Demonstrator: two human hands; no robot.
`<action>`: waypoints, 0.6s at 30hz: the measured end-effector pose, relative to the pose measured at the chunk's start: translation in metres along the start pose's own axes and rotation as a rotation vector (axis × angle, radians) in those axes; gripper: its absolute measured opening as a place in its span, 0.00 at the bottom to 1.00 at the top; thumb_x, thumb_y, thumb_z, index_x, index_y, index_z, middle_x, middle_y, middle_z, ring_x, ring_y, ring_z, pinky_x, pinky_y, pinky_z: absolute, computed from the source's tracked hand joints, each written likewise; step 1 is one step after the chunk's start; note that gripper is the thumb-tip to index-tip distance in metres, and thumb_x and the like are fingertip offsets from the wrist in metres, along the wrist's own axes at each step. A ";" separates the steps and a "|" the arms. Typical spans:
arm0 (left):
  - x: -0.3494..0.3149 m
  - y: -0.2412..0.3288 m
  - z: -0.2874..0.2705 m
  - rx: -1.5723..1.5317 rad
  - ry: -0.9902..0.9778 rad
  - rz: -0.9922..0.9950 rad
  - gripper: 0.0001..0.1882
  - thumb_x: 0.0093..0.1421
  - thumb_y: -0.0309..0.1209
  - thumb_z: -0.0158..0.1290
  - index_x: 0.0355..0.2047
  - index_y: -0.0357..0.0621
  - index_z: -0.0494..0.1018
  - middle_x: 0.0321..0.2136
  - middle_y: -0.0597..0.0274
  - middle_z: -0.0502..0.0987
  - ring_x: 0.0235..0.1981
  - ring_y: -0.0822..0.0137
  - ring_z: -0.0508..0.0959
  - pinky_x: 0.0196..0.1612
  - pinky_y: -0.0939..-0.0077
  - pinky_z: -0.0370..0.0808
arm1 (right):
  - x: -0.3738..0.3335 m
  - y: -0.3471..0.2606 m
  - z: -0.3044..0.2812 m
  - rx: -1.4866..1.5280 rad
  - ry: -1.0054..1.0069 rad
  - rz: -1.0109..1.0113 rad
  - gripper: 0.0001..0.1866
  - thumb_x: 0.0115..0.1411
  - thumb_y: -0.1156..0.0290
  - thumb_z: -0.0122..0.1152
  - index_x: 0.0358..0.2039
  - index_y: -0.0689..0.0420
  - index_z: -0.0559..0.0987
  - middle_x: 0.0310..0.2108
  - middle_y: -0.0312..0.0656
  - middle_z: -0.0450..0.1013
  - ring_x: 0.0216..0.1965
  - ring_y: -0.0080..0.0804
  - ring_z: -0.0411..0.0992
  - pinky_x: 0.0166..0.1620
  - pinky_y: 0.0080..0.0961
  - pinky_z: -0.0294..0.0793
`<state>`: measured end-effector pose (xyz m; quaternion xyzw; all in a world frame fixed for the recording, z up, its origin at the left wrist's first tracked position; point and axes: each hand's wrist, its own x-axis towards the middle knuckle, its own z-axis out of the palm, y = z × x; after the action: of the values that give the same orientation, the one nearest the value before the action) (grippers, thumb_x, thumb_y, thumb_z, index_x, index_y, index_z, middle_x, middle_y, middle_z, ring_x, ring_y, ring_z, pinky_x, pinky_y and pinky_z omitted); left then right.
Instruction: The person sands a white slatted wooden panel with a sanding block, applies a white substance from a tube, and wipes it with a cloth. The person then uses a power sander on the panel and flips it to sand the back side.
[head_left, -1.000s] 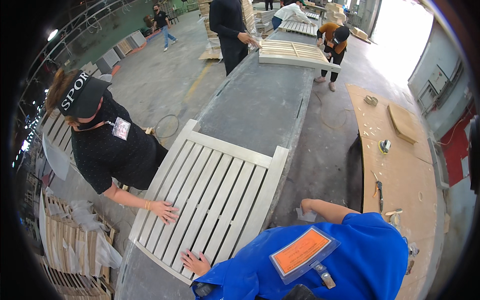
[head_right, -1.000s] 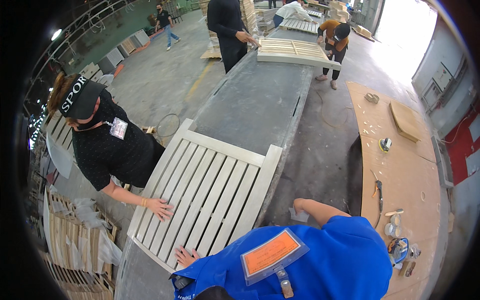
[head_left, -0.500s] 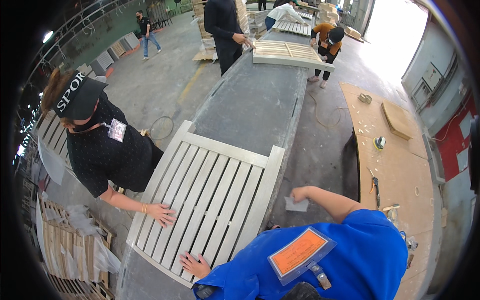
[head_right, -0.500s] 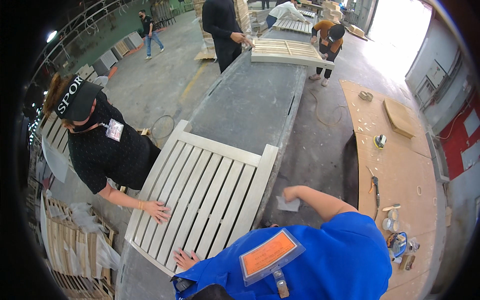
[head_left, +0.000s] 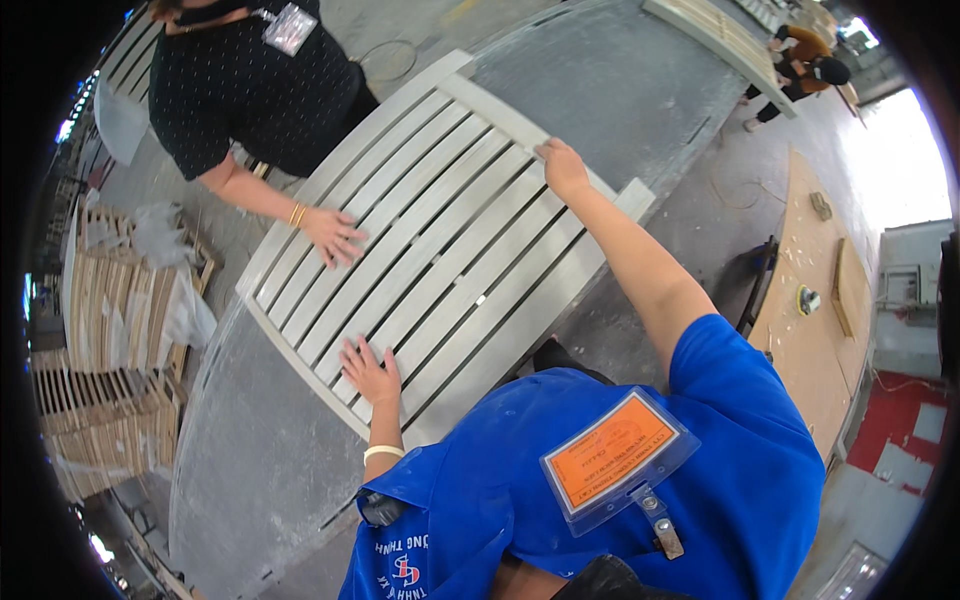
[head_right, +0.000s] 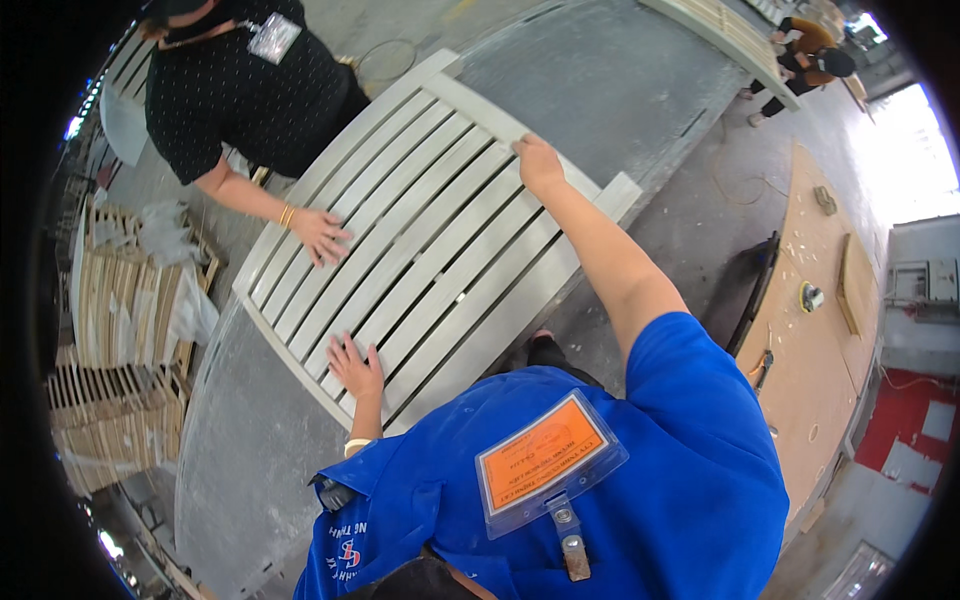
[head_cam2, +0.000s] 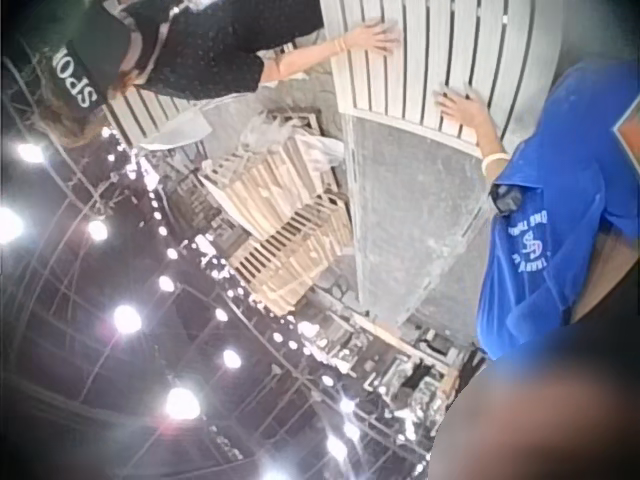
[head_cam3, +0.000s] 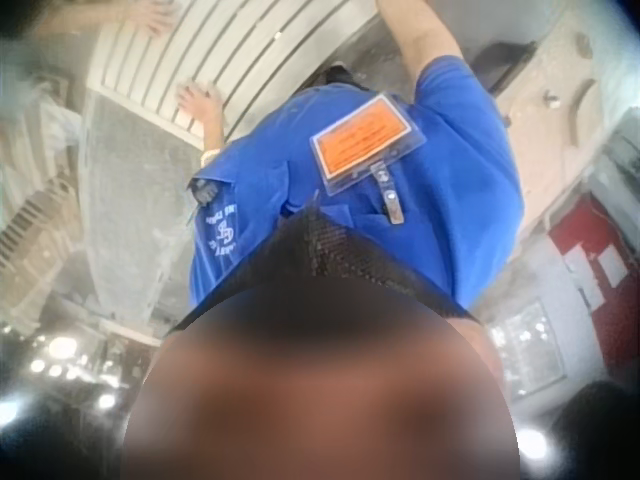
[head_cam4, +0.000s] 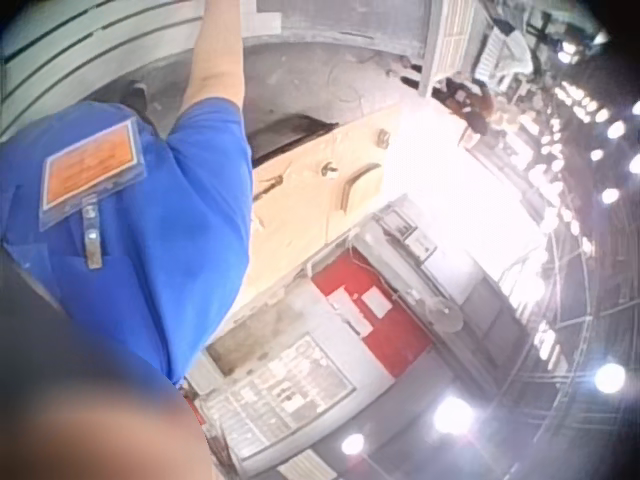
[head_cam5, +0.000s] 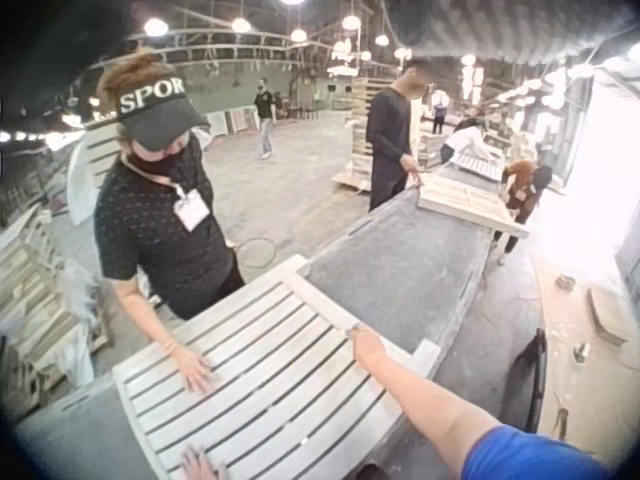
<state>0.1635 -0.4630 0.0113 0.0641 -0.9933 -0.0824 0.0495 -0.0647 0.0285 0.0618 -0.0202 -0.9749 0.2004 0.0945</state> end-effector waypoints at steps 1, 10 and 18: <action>0.001 0.001 0.000 0.007 -0.008 0.000 0.37 0.59 0.47 0.52 0.66 0.51 0.55 0.68 0.49 0.49 0.67 0.38 0.49 0.64 0.39 0.48 | 0.005 -0.007 0.015 0.014 0.000 0.013 0.18 0.55 0.78 0.49 0.46 0.53 0.79 0.49 0.47 0.72 0.49 0.46 0.71 0.51 0.37 0.71; 0.002 0.000 0.001 -0.010 -0.031 0.017 0.37 0.59 0.46 0.52 0.66 0.51 0.55 0.68 0.48 0.48 0.67 0.38 0.48 0.64 0.38 0.46 | -0.037 -0.067 0.112 -0.160 -0.052 -0.308 0.22 0.59 0.74 0.47 0.55 0.59 0.72 0.60 0.45 0.65 0.61 0.43 0.62 0.63 0.34 0.62; 0.003 0.000 0.003 0.011 -0.038 0.008 0.38 0.59 0.48 0.51 0.67 0.51 0.54 0.68 0.48 0.48 0.67 0.37 0.48 0.64 0.37 0.47 | -0.004 -0.033 0.113 -0.053 0.090 -0.134 0.18 0.60 0.68 0.51 0.50 0.59 0.76 0.56 0.47 0.68 0.60 0.41 0.63 0.62 0.34 0.62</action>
<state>0.1606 -0.4630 0.0085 0.0589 -0.9947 -0.0780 0.0308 -0.0827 -0.0458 -0.0279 0.0337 -0.9739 0.1666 0.1507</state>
